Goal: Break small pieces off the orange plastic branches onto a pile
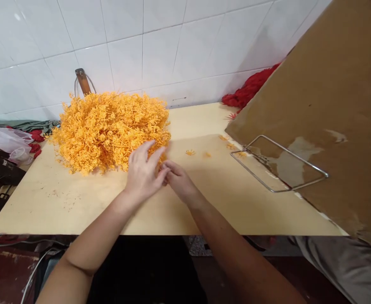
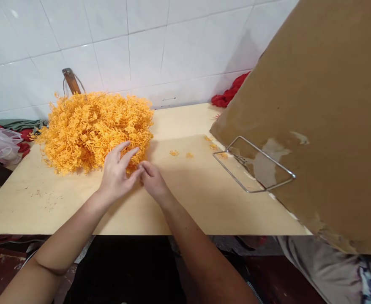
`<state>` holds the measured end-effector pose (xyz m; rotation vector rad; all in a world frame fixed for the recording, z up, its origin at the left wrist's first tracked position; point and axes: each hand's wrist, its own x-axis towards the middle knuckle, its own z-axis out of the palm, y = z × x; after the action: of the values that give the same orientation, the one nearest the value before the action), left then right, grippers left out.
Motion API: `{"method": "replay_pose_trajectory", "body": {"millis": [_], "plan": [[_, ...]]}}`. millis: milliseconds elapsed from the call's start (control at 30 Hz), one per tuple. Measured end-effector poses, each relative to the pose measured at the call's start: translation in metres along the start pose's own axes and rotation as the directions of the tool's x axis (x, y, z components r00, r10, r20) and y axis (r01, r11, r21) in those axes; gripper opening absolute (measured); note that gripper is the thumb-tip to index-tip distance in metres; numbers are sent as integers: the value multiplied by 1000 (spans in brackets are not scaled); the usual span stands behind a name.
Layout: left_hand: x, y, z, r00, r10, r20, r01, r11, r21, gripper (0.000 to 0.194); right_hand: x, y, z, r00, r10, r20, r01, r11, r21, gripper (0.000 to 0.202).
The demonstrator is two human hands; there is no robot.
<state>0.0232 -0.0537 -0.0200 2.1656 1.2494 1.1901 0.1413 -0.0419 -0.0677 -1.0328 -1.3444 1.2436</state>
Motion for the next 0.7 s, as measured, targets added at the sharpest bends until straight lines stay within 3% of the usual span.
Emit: {"method": "replay_pose_trajectory", "body": {"millis": [67, 167, 267, 433, 567, 633, 700], "plan": [[-3, -28, -11, 998, 39, -40, -24, 949, 313, 64, -1, -13, 0, 998, 48, -30, -40, 975, 221, 30], [0, -63, -17, 991, 112, -69, -44, 774, 631, 81, -7, -42, 1, 994, 51, -100, 0, 893, 450, 32], [11, -74, -21, 977, 202, -70, -86, 670, 738, 84, -17, -74, -4, 988, -88, -127, 140, 863, 485, 31], [45, -63, -46, 966, 239, -99, -86, 657, 749, 75, -30, -109, -31, 952, -283, -113, 303, 836, 458, 38], [65, -79, -54, 971, 215, -104, -64, 654, 753, 65, -38, -98, -33, 955, -274, -115, 296, 830, 473, 39], [67, -97, -47, 985, 153, -78, -41, 652, 757, 60, -49, -79, -22, 963, -254, -89, 266, 844, 466, 39], [65, -115, -37, 992, 39, -120, 64, 666, 743, 59, -66, -58, -10, 971, -235, -41, 230, 876, 425, 38]]}}
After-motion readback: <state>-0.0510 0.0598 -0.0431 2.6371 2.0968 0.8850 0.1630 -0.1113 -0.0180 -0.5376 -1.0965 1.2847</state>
